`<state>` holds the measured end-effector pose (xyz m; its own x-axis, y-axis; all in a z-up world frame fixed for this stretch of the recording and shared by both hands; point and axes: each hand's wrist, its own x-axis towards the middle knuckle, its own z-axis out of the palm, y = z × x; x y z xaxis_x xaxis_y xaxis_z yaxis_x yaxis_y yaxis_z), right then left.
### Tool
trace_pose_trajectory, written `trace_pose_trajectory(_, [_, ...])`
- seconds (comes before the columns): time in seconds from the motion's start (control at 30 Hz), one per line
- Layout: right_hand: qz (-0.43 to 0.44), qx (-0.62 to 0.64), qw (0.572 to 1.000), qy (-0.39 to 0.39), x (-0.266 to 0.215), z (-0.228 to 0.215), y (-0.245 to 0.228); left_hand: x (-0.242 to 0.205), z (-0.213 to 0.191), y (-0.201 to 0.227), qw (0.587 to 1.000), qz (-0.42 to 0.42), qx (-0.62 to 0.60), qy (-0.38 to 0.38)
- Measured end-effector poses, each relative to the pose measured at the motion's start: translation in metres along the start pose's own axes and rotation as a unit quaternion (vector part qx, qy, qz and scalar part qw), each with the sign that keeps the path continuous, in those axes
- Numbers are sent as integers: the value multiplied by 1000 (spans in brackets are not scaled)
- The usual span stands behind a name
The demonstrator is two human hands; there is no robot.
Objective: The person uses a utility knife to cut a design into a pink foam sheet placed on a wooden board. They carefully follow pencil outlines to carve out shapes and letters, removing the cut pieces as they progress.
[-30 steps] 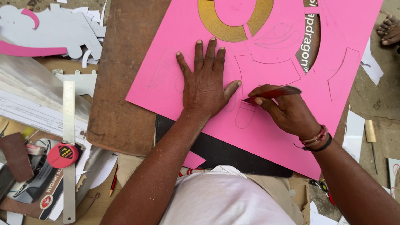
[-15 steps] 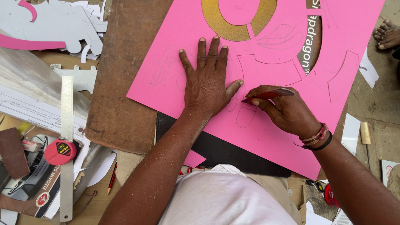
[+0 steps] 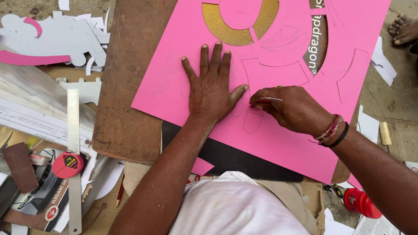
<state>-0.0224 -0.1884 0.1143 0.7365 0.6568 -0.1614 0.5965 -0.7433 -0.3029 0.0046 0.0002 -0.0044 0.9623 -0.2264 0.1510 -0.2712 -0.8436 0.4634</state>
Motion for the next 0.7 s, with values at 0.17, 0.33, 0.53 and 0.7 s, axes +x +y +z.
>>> trace_pose_trajectory(0.17, [25,-19,999,-16,-13,2,10,-2,4,0,1000,0,-5,0])
trace_pose_trajectory(0.33, [-11,-30,999,5,-25,0,21,0,-1,0,1000,-8,-5,-14])
trace_pose_trajectory(0.53, [-1,-42,999,21,-37,8,25,-1,-6,3,1000,-12,6,-18])
trace_pose_trajectory(0.7, [22,-74,987,142,-60,37,-1,0,-12,6,1000,-13,3,-26])
